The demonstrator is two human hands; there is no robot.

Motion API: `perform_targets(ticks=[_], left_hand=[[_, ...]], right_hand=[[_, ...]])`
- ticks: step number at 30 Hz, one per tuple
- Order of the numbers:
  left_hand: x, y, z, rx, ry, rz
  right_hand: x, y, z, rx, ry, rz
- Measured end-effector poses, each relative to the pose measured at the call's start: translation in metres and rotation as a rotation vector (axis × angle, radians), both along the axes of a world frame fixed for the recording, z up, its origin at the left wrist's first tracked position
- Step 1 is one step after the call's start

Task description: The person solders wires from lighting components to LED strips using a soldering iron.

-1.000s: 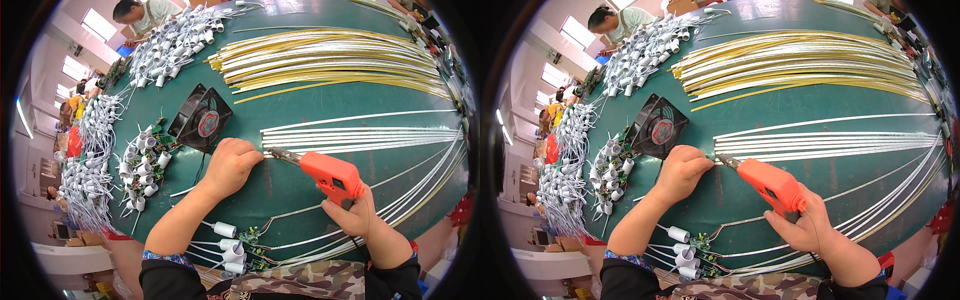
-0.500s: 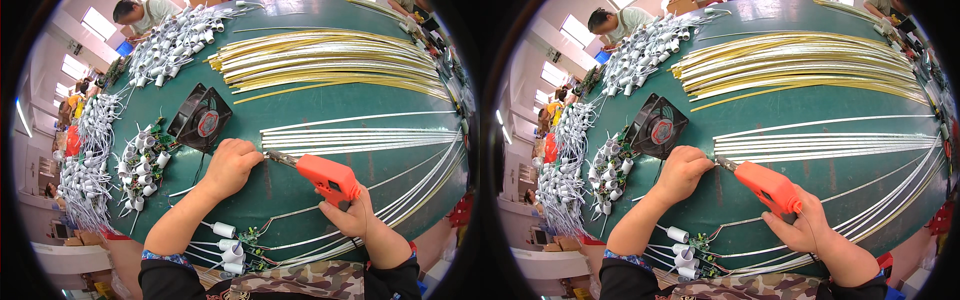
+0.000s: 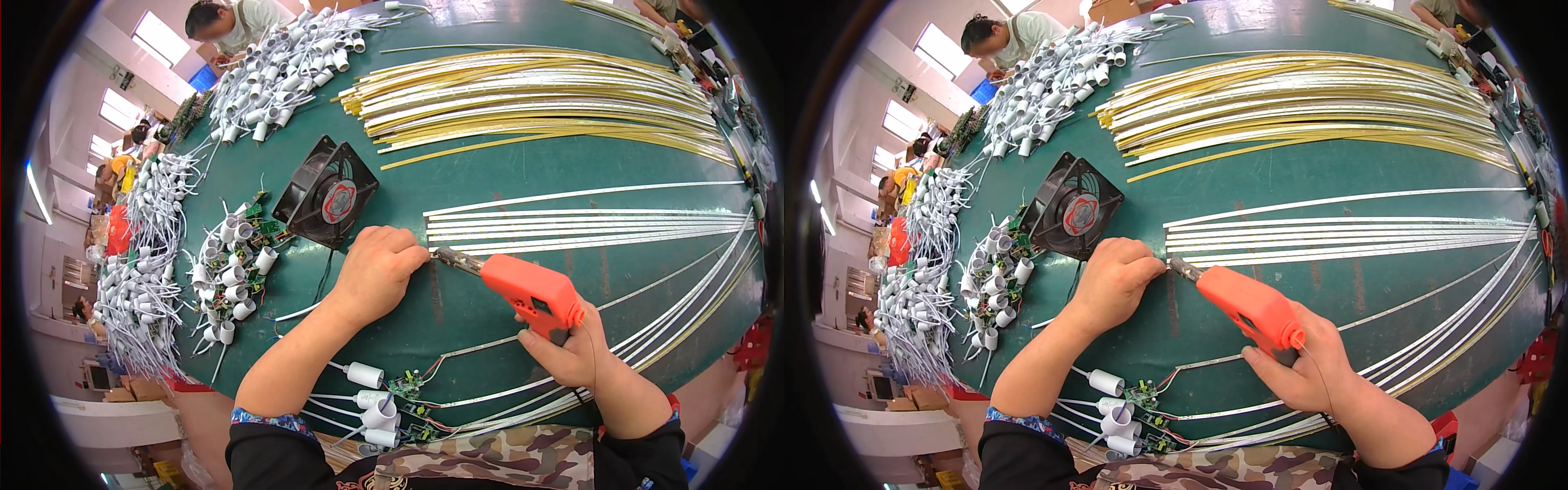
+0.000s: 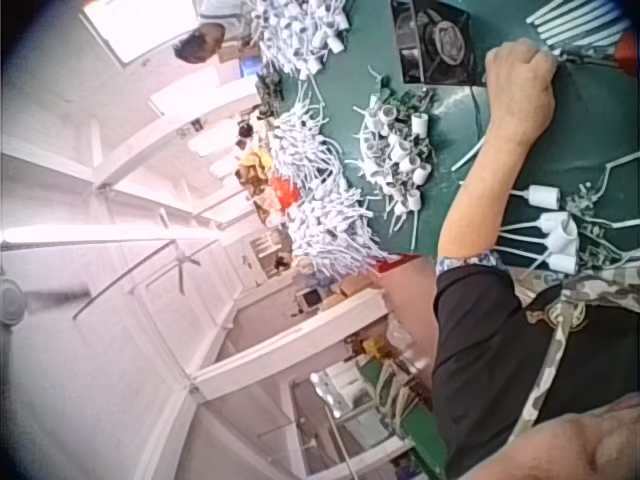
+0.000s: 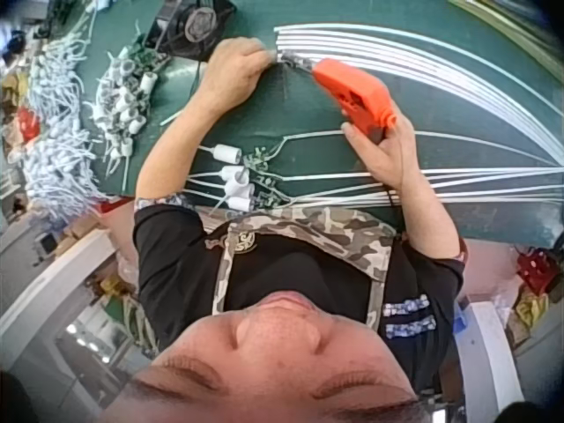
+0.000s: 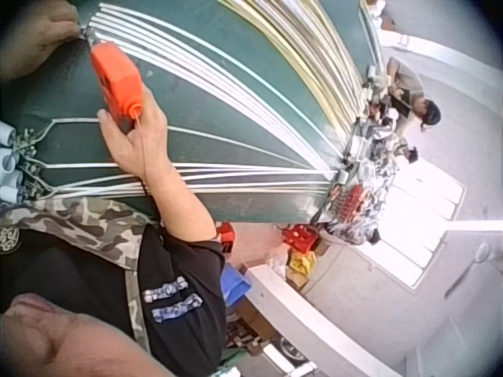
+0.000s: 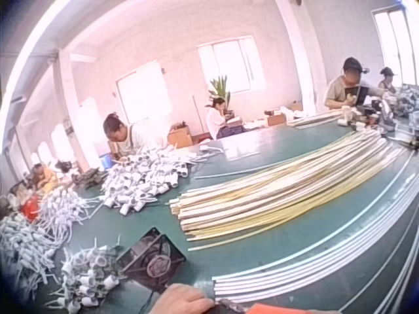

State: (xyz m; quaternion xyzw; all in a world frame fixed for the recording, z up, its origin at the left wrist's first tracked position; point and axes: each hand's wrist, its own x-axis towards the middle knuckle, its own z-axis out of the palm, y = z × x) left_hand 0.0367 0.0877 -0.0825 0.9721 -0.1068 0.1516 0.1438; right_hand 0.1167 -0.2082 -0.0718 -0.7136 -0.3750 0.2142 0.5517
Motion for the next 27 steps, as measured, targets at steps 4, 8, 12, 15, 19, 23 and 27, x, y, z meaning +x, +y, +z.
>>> perform_targets(ticks=[4,8,12,15,19,23,27], left_hand=[[0.001,-0.002,0.001,0.016,0.007,0.017],[0.002,-0.002,0.002,0.020,0.007,0.028],[0.002,-0.001,0.001,0.017,0.012,0.029],[0.000,-0.001,0.001,0.023,0.024,0.034],[-0.001,-0.001,0.000,0.018,0.029,0.032],[-0.002,-0.001,0.000,0.011,0.040,0.039],[-0.001,-0.001,0.000,0.007,0.043,0.040]], right_hand=[[0.000,-0.001,-0.001,0.014,0.007,-0.011],[0.001,0.001,0.002,0.003,-0.008,-0.006],[0.002,-0.004,0.003,-0.022,-0.022,0.002],[0.001,-0.007,0.008,-0.005,0.043,-0.027],[0.001,-0.003,0.015,0.140,0.166,-0.097],[0.003,-0.001,0.014,0.147,0.132,-0.054],[0.003,-0.004,0.010,0.150,0.129,-0.047]])
